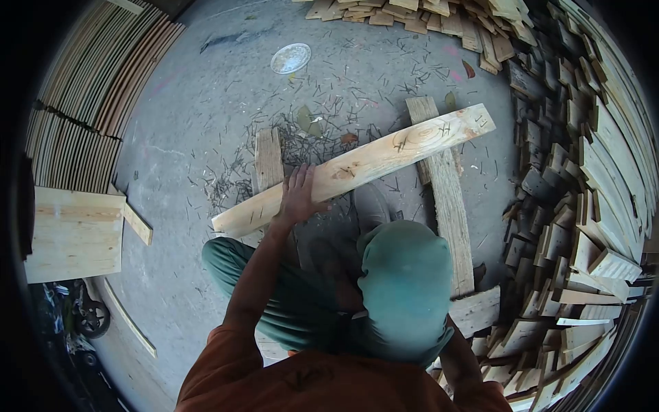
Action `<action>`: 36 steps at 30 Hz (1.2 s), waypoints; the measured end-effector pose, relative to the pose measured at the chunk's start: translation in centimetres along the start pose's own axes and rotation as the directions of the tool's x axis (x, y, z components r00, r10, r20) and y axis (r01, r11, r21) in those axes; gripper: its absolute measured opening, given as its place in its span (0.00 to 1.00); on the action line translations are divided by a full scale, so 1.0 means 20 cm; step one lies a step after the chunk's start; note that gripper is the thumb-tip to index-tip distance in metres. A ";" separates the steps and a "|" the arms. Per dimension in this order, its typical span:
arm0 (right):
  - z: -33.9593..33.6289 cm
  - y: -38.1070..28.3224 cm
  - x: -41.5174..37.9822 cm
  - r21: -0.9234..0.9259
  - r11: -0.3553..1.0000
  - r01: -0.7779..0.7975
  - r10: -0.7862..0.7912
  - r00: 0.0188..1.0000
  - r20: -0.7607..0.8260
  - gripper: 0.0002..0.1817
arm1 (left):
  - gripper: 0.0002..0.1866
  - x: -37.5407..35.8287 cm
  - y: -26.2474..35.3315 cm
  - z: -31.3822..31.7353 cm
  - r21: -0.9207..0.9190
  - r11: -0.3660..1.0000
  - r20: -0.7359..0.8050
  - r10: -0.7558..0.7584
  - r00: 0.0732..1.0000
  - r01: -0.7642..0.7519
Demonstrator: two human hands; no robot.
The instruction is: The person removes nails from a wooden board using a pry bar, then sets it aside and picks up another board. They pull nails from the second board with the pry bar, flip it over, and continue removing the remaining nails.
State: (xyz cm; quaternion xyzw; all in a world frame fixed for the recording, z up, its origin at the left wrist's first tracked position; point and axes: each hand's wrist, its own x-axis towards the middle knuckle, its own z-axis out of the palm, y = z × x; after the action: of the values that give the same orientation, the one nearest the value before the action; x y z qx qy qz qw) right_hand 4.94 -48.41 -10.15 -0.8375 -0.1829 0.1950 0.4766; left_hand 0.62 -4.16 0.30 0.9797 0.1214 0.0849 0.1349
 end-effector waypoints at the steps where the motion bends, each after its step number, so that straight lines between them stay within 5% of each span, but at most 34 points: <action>1: -0.01 0.00 0.00 0.008 1.000 -0.004 0.005 1.000 0.000 0.19 | 0.62 0.01 0.00 0.03 0.057 0.998 0.035 0.014 0.999 -0.016; 13: 0.00 -0.29 -0.10 0.148 0.982 -0.118 0.132 0.988 -0.086 0.19 | 0.64 0.23 -0.15 -0.03 -0.006 1.000 0.205 -0.015 0.979 0.016; 25: -0.01 -0.94 0.06 0.285 0.941 -0.184 0.223 0.968 -0.112 0.19 | 0.61 0.22 -0.17 -0.01 -0.020 0.999 0.098 0.031 0.995 -0.029; 30: -0.03 -1.30 0.48 -0.019 1.000 0.005 -0.008 0.994 -0.111 0.20 | 0.60 0.22 -0.18 0.00 -0.031 0.999 0.110 0.018 0.994 -0.014; 34: -0.02 -1.33 0.57 0.019 0.867 0.499 -0.460 0.813 -0.356 0.21 | 0.59 0.21 -0.19 0.00 -0.036 0.999 0.121 0.017 0.993 -0.013; 35: -0.01 -1.14 0.56 -0.051 0.854 0.517 -0.508 0.810 -0.292 0.21 | 0.59 0.20 -0.19 -0.01 -0.030 0.999 0.124 0.017 0.992 -0.013; 36: 0.01 -1.06 0.53 -0.308 0.902 0.301 -0.340 0.937 -0.082 0.22 | 0.59 0.20 -0.19 -0.02 -0.035 0.999 0.115 0.015 0.993 -0.011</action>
State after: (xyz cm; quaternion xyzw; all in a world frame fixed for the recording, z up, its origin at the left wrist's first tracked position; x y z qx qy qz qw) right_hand 11.30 -32.82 6.60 -0.8678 -0.3128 0.0282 0.3850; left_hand 3.61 0.54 0.12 0.9813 0.1054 0.0314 0.1578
